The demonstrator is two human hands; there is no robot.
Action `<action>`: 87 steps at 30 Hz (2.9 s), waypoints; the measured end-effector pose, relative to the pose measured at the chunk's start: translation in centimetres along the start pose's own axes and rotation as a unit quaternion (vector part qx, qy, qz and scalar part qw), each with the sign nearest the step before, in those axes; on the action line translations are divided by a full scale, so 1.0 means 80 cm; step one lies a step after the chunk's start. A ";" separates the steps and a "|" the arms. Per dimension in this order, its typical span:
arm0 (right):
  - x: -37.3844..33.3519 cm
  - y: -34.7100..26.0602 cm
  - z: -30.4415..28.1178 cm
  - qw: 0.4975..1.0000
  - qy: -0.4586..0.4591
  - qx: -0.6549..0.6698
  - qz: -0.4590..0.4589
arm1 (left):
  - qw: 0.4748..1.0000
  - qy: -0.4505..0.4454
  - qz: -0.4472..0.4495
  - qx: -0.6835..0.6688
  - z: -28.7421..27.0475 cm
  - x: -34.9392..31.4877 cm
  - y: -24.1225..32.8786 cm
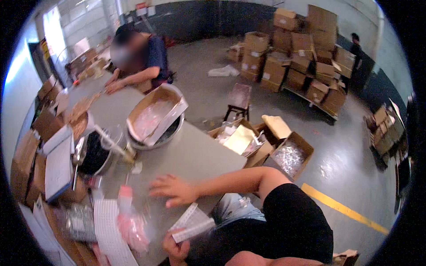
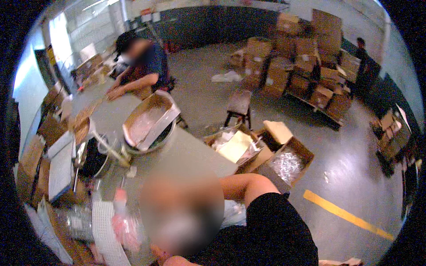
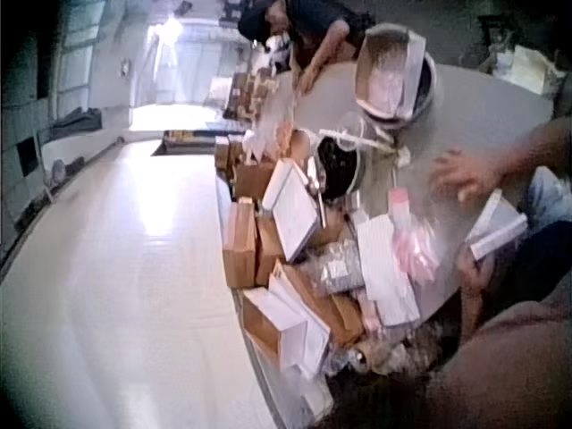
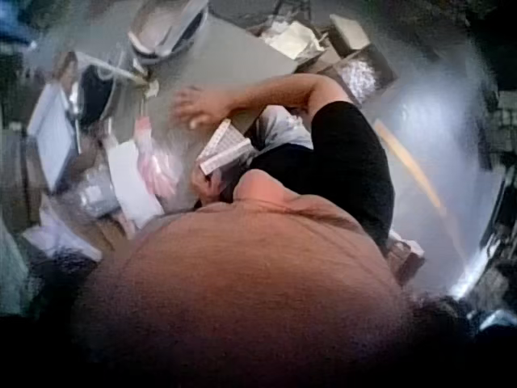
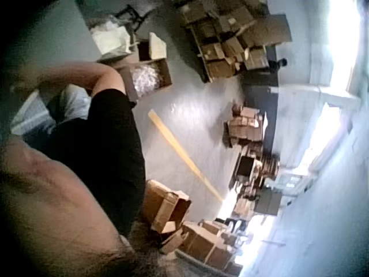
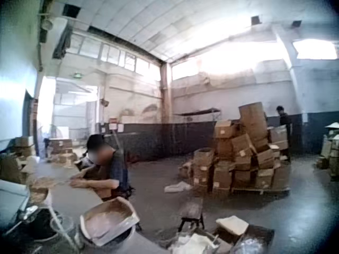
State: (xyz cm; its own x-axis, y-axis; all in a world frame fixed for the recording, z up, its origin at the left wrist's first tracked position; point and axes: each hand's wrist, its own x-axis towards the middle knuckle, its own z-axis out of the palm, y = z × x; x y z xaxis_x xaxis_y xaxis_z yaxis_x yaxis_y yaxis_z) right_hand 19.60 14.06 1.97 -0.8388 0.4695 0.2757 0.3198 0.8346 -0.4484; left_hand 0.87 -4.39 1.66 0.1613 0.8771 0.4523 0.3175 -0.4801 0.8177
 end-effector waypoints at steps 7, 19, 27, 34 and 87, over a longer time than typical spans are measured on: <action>-0.031 -0.072 -0.042 0.970 0.121 0.189 0.098 | 0.985 0.096 -0.109 0.092 0.012 -0.005 0.005; -0.065 -0.100 0.006 0.975 0.125 0.182 0.036 | 0.973 0.134 -0.187 -0.010 0.012 0.003 0.009; -0.065 -0.094 0.017 0.973 0.089 0.209 0.049 | 0.961 0.138 -0.199 -0.137 0.009 0.000 0.005; -0.066 -0.093 0.010 0.961 0.157 0.209 0.094 | 0.948 0.187 -0.218 -0.140 0.006 -0.007 0.006; -0.053 -0.097 -0.043 0.978 0.011 0.185 0.099 | 0.970 0.163 -0.173 -0.050 0.004 0.000 0.005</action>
State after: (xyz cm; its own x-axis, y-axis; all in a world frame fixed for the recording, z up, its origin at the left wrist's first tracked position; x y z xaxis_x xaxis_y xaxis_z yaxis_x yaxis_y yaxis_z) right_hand 22.22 6.60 7.17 -0.7652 0.6210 0.1694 0.2899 0.5675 -0.7707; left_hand 1.33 -4.59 1.85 -0.2487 0.9434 0.2195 0.2057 -0.1700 0.9637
